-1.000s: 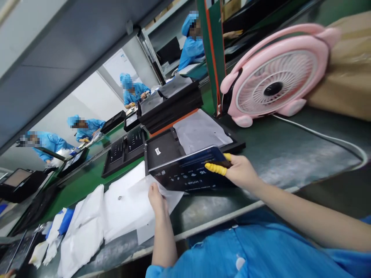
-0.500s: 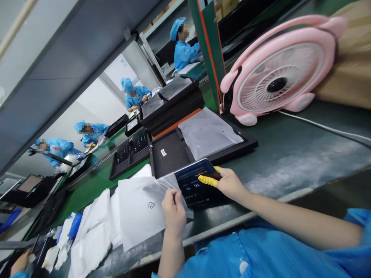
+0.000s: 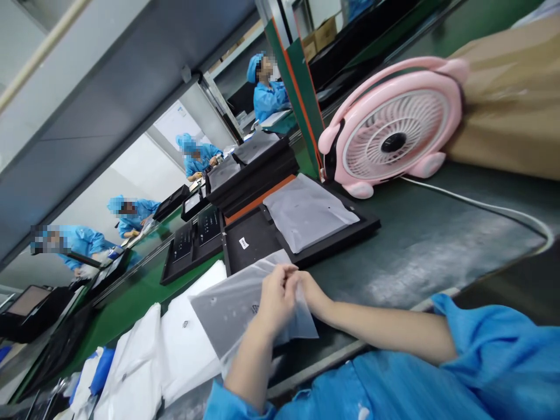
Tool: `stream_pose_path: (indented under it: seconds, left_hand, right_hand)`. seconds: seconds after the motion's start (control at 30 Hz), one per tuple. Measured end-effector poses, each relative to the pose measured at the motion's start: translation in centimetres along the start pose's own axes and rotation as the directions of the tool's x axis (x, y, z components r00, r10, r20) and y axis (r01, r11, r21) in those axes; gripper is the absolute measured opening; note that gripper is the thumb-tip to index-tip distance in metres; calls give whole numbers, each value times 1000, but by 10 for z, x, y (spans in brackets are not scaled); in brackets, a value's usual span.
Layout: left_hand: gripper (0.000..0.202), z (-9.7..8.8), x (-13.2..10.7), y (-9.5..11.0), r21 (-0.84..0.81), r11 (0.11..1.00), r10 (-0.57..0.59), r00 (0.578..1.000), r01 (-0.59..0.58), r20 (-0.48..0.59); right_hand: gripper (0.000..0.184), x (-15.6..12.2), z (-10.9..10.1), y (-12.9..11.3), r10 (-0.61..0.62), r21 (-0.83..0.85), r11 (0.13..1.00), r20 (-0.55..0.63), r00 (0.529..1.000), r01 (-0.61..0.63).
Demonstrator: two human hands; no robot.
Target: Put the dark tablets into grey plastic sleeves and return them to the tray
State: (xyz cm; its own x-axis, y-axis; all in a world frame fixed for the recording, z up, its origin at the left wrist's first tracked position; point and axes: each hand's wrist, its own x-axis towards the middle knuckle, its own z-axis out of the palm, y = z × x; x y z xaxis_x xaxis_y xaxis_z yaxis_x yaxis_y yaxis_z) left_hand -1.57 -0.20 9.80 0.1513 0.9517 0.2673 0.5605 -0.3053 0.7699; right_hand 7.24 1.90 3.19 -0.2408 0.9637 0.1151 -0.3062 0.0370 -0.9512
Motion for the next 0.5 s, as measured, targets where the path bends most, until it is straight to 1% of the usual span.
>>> stream_pose_path:
  seconds: [0.03,0.07,0.1,0.13,0.17,0.23,0.27,0.3,0.33,0.37,0.4,0.43,0.5]
  left_hand:
    - [24,-11,1,-2,29,1000,3,1000,-2,-17]
    - [29,-25,2,-4,80,997,11,997,-5,-72]
    - [33,-41,3,-8,170,985,41,987,-14,-154]
    - [34,-56,5,-12,304,953,67,975,1,-213]
    - [31,-71,7,-16,440,896,47,975,54,-215]
    - [19,-93,10,-24,647,743,-47,977,173,-208]
    - [20,-100,11,-28,705,676,-88,973,216,-214]
    - [25,-104,10,-33,735,633,-98,967,243,-235]
    - [31,-107,8,-38,743,618,-70,959,258,-274]
    - [36,-109,6,-43,735,625,-15,945,264,-326]
    - [39,-111,3,-49,715,646,48,920,268,-389]
    - [42,-113,0,-54,687,673,102,885,275,-454]
    - [46,-120,-6,-63,623,723,161,804,299,-573]
  right_hand:
    - [36,1,0,-1,25,31,999,14,1000,-25]
    - [35,2,-1,-3,56,58,997,20,998,-57]
    - [35,3,-2,-6,83,75,994,25,996,-85]
    - [35,6,-3,-10,97,77,992,29,995,-99]
    - [36,9,-4,-15,102,65,992,33,994,-104]
    - [37,17,-6,-24,85,-1,996,58,995,-85]
    - [37,21,-7,-29,65,-47,997,88,994,-61]
    - [37,26,-8,-34,48,-101,994,127,991,-36]
    - [38,30,-10,-38,36,-164,986,179,983,-6]
    - [38,33,-12,-43,24,-228,973,246,969,34]
    - [39,35,-16,-47,15,-286,955,327,945,83]
    - [39,37,-21,-51,15,-338,930,422,906,142]
    - [40,38,-32,-60,33,-425,855,616,787,297]
